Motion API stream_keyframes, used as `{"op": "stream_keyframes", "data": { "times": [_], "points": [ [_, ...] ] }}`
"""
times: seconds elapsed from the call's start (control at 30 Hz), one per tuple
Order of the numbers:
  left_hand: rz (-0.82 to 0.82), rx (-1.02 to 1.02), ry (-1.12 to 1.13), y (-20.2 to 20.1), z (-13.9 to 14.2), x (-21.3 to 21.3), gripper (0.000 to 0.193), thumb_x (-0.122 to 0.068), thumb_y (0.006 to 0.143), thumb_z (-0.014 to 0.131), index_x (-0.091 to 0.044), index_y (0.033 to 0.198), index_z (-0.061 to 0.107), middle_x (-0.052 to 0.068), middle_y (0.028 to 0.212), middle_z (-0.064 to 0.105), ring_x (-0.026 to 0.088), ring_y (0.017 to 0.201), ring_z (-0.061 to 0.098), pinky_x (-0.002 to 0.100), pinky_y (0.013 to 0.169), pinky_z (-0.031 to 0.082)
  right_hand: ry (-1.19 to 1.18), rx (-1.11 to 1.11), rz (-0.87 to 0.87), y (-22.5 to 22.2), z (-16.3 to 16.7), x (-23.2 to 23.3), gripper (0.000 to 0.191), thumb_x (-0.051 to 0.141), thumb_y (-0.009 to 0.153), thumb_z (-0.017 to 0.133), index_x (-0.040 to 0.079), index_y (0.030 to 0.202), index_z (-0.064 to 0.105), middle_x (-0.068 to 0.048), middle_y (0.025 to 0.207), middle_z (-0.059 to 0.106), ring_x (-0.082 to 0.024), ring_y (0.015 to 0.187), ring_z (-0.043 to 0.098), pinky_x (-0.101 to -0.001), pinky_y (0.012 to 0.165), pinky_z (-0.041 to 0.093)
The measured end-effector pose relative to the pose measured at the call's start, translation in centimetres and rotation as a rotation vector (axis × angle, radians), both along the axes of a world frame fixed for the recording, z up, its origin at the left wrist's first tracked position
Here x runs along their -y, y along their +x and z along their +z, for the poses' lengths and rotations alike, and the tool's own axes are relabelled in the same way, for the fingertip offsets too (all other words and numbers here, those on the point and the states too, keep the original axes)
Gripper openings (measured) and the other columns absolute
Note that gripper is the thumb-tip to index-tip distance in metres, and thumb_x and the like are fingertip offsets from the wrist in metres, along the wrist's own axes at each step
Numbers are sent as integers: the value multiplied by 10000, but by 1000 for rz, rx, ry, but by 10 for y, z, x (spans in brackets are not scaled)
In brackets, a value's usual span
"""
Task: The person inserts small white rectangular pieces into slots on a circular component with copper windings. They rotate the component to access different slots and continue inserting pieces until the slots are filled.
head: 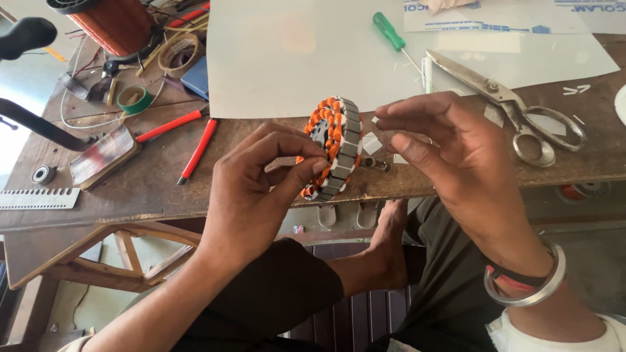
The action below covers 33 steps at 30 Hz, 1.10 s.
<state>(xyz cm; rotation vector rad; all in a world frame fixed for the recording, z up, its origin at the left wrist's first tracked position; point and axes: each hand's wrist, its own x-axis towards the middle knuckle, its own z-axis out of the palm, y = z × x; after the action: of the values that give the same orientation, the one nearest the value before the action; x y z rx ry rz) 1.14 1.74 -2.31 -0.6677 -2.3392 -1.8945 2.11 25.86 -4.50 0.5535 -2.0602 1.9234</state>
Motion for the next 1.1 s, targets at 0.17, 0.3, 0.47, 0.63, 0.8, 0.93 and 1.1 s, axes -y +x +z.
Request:
{"op": "stream_keyframes", "data": {
  "times": [0.17,0.3,0.47,0.63,0.8,0.93,1.1],
  "points": [
    [41,-98,-59,5,-1,-4,104,-16,949,722,29,1042,713,40,1119,661,103,1047,708,268,935,656,-41,13,8,-2,-10,0,227,13,996,668,-5,1221,648,-132,1259,712,-231,1248,708,-356,1146,599],
    [68,-110,-61,5,-1,-6,89,-8,954,716,21,1038,715,49,1110,655,105,1022,702,273,903,657,-105,22,82,-3,-14,0,218,3,1000,660,-1,1217,649,-121,1285,697,-219,1282,668,-350,1131,576],
    [60,-137,-38,7,0,-4,79,4,988,695,11,1066,701,52,1115,640,105,1037,688,278,945,649,-49,-5,9,-1,-13,-3,212,1,1008,664,-5,1220,659,-121,1259,704,-216,1256,686,-342,1127,576],
    [86,-143,-90,7,-4,-6,81,-5,957,714,1,1038,707,40,1102,647,94,1015,701,264,893,660,-55,11,20,1,-13,0,212,11,989,670,5,1201,663,-126,1252,703,-209,1255,687,-341,1116,590],
    [25,-45,82,1,0,0,80,-13,975,707,-3,1053,695,60,1117,669,124,1049,669,312,934,616,124,-185,-63,6,-5,12,271,107,957,727,53,1213,658,-98,1323,677,-223,1287,664,-390,1147,568],
    [-19,-38,272,-5,13,28,78,-83,1054,682,-34,1114,694,109,1100,762,207,1074,730,382,973,623,450,-526,-249,13,7,29,355,180,893,790,90,1214,668,-88,1354,666,-276,1377,599,-469,1221,511],
    [-272,-27,618,-8,19,51,117,-117,1070,727,-7,1111,717,153,1036,763,250,1045,746,423,1054,610,524,-600,-187,9,22,56,301,142,854,822,80,1128,712,-87,1208,701,-255,1209,664,-446,1047,554]
  ]
}}
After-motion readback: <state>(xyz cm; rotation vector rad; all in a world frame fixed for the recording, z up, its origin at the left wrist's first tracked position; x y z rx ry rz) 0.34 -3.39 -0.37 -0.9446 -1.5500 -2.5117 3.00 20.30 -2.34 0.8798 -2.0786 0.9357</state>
